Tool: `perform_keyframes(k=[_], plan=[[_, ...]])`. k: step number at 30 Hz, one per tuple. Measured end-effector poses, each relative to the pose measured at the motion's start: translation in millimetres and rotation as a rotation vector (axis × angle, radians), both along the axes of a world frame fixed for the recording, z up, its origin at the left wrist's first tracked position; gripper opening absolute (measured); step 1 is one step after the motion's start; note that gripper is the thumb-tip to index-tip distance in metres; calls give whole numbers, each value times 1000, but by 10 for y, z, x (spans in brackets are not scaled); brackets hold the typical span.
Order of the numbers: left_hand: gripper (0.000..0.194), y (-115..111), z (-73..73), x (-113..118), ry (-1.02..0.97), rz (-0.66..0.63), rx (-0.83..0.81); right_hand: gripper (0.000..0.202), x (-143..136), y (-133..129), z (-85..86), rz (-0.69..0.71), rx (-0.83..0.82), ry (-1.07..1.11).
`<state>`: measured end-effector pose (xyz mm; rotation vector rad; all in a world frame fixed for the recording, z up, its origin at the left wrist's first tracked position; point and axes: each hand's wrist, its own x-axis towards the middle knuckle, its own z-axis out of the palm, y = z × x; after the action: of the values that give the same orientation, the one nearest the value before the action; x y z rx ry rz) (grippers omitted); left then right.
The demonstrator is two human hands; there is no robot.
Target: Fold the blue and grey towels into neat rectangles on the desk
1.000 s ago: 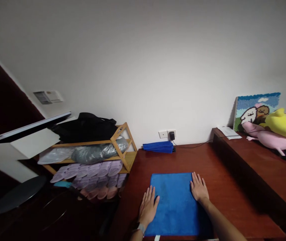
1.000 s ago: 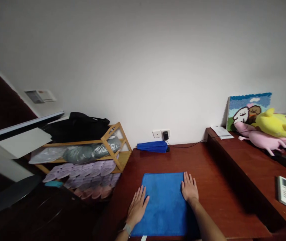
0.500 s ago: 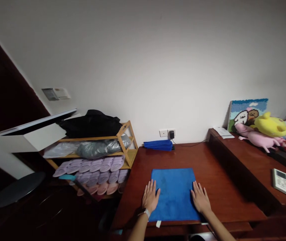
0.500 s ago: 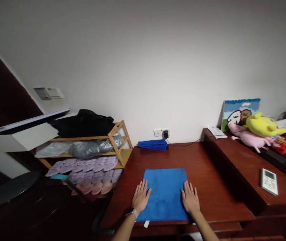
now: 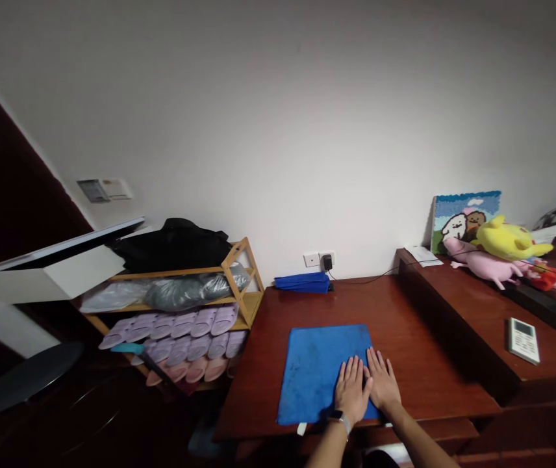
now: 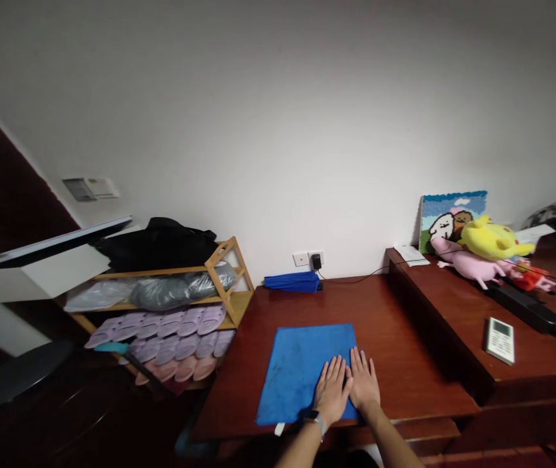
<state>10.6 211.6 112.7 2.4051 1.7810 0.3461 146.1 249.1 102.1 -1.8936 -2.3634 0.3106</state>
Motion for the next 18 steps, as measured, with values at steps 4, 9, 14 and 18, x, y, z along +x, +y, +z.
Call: perform_keyframes(k=[4, 9, 14, 18], plan=[[68, -170, -17, -689, 48, 157, -35, 67, -23, -1, 0, -63, 16, 7], [73, -496, -43, -1738, 142, 407, -30, 68, -40, 3, -46, -74, 26, -12], [73, -617, -67, -1904, 148, 417, -10, 66, -73, 34, 33, -81, 5, -55], [74, -615, -14, -1830, 126, 423, -24, 66, -87, -87, 94, -74, 15, -47]])
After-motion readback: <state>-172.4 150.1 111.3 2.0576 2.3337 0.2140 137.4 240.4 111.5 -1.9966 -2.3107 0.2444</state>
